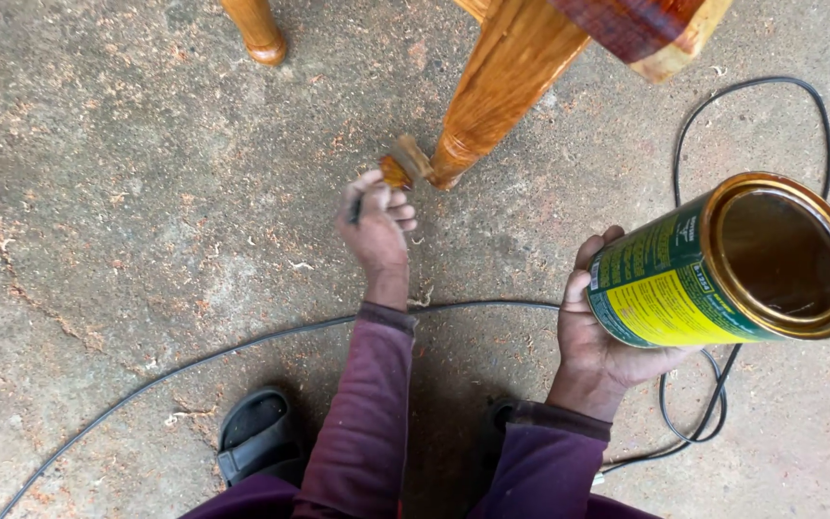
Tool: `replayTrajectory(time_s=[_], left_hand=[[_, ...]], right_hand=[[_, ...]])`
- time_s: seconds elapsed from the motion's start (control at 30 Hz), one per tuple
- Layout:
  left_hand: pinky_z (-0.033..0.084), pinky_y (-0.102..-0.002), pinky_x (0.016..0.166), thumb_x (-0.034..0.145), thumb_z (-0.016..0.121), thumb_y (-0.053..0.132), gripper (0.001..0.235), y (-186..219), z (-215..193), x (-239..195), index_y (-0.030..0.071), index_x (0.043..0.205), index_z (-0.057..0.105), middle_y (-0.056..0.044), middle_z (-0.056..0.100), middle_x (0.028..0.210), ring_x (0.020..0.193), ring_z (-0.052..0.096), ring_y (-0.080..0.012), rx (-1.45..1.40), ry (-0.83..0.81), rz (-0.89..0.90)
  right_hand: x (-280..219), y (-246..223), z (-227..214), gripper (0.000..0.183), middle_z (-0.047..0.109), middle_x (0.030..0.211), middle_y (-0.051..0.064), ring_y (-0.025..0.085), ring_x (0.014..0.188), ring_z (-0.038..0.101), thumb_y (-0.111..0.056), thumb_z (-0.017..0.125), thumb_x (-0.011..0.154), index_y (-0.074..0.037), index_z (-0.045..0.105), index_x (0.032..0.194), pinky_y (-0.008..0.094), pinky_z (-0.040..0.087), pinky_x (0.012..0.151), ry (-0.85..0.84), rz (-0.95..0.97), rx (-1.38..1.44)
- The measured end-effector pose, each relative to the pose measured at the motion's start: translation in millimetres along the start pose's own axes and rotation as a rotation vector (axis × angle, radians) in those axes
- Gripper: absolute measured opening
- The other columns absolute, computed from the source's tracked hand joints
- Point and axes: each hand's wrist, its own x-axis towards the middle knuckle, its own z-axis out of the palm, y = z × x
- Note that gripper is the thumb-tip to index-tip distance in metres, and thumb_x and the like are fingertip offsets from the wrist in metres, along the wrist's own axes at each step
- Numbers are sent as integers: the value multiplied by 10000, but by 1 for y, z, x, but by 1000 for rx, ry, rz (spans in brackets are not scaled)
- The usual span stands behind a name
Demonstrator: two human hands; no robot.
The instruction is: Staining or painting a wooden table with a brush.
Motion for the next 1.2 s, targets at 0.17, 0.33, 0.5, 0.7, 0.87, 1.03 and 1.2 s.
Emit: replayTrajectory(time_s=[0.17,0.33,0.5,0.7,0.87,1.03,1.2], left_hand=[[477,-305,321,940,578,15,167,24,6,-3,7,1029,719,-82,658,645,437,585,-134,227,-93,-232],[503,-309,330,923,547,80,237,2,-10,4,14,1069,721,-82,687,646,435,610,-147,46,37,-90],[519,-302,342,973,555,137,226,4,-10,-33,0,1092,689,-85,678,660,448,611,-144,94,-68,-219],[560,-324,374,937,543,88,280,-17,-8,-41,-13,1157,684,-114,694,693,478,645,-174,-9,117,-170],[620,-337,495,990,522,69,269,18,27,-78,-23,1228,607,-127,721,797,589,705,-199,-256,48,-164],[644,-358,522,1003,464,111,288,46,25,-84,-35,1210,602,-162,733,813,613,720,-224,-311,-73,-39],[608,-332,460,963,501,62,294,11,5,-71,-41,1199,645,-137,715,775,547,676,-193,-155,74,-19]], right_hand=[[0,1,3,708,704,1282,133,368,1219,668,-664,586,949,-134,629,1416,482,500,1121,-2,16,-7],[2,3,-11,750,673,1338,176,375,1241,625,-700,584,939,-119,563,1413,460,574,1014,-42,81,-4],[2,3,-7,809,668,1334,212,410,1268,622,-724,588,911,-104,555,1430,473,626,896,-107,157,31],[2,2,-6,777,658,1316,200,393,1215,601,-714,571,942,-106,549,1426,486,620,942,-41,96,46],[0,2,-2,754,660,1301,173,370,1194,613,-700,563,961,-113,567,1434,490,612,965,-27,60,56],[0,5,-4,802,677,1304,179,393,1233,649,-721,584,917,-98,558,1421,480,626,944,-20,88,12],[-2,8,-8,846,663,1328,236,414,1233,642,-722,600,919,-60,536,1442,469,626,921,-72,150,-18]])
